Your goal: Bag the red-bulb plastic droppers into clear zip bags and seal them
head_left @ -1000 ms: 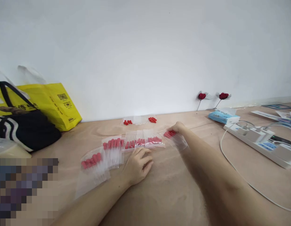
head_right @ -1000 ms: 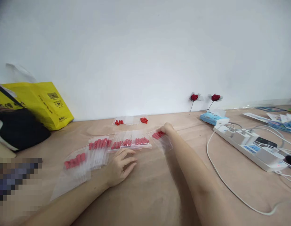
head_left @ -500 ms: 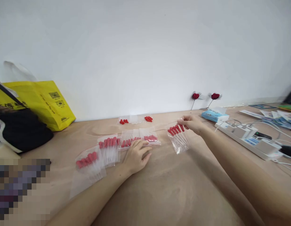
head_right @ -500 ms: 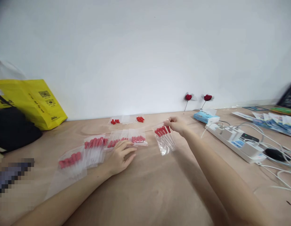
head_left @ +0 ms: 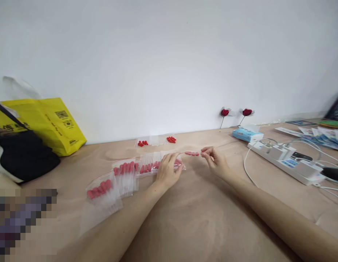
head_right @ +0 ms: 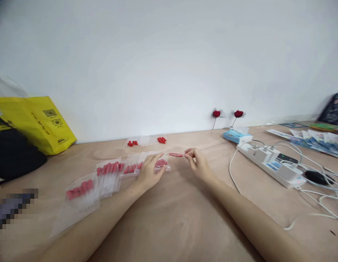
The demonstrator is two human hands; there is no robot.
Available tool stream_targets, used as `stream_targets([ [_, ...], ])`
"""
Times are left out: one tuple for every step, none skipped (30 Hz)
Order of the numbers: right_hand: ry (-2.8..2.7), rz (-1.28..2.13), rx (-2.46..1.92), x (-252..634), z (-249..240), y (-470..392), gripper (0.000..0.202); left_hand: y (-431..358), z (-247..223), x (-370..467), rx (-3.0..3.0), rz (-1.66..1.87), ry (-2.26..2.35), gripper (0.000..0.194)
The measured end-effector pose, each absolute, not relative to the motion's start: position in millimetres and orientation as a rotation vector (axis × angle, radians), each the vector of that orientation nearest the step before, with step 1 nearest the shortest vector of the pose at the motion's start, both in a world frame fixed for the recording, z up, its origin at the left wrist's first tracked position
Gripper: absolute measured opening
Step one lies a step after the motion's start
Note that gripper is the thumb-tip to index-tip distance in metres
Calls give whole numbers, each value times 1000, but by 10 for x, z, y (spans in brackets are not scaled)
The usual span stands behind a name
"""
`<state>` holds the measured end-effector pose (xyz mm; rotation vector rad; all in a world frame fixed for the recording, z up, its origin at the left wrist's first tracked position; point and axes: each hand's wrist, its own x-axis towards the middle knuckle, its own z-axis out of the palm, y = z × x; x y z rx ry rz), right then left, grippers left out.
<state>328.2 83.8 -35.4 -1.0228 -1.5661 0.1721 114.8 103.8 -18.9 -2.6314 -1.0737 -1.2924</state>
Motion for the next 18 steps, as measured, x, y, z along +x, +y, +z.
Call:
stream_targets([
  [-1608,155,-1019,3288,-390,777,18,1005,-212,1147,-2635,-1270,-1028,39],
  [-1658,142,-1010,3299,-420,710,15,970,-235,1145,-2637,-1251,-973,37],
  [-1718,136,-998,3313,-445,641,13,935,-258,1144,-2637,-1237,-913,35],
  [-1784,136,-984,3329,-465,574,12,904,-280,1142,-2637,-1223,-849,32],
  [-1849,143,-969,3345,-480,514,11,878,-301,1141,-2642,-1201,-779,27],
  [-1906,151,-959,3359,-491,463,10,859,-320,1139,-2650,-1169,-704,21],
  [-1954,156,-954,3370,-497,423,10,847,-335,1137,-2656,-1128,-629,15],
  [-1995,153,-953,3376,-498,394,11,843,-346,1132,-2656,-1079,-556,13],
  [-2032,135,-954,3377,-496,376,11,844,-353,1125,-2647,-1025,-490,16],
  [-2072,95,-959,3373,-490,365,11,850,-353,1116,-2625,-978,-438,19],
  [-2116,25,-965,3366,-481,360,12,859,-349,1104,-2594,-945,-403,22],
  [-2160,-72,-970,3357,-471,358,12,869,-341,1091,-2562,-926,-379,23],
  [-2198,-191,-970,3346,-459,355,13,879,-329,1077,-2539,-916,-362,24],
  [-2224,-323,-965,3335,-448,352,14,888,-316,1062,-2525,-914,-347,25],
  [-2234,-454,-957,3326,-438,347,14,896,-304,1049,-2519,-919,-337,26],
  [-2234,-570,-947,3318,-429,340,15,901,-294,1038,-2519,-926,-329,26],
  [-2228,-661,-941,3312,-421,334,15,905,-287,1028,-2524,-928,-321,26],
  [-2221,-729,-939,3309,-416,328,16,908,-285,1022,-2529,-930,-316,26],
])
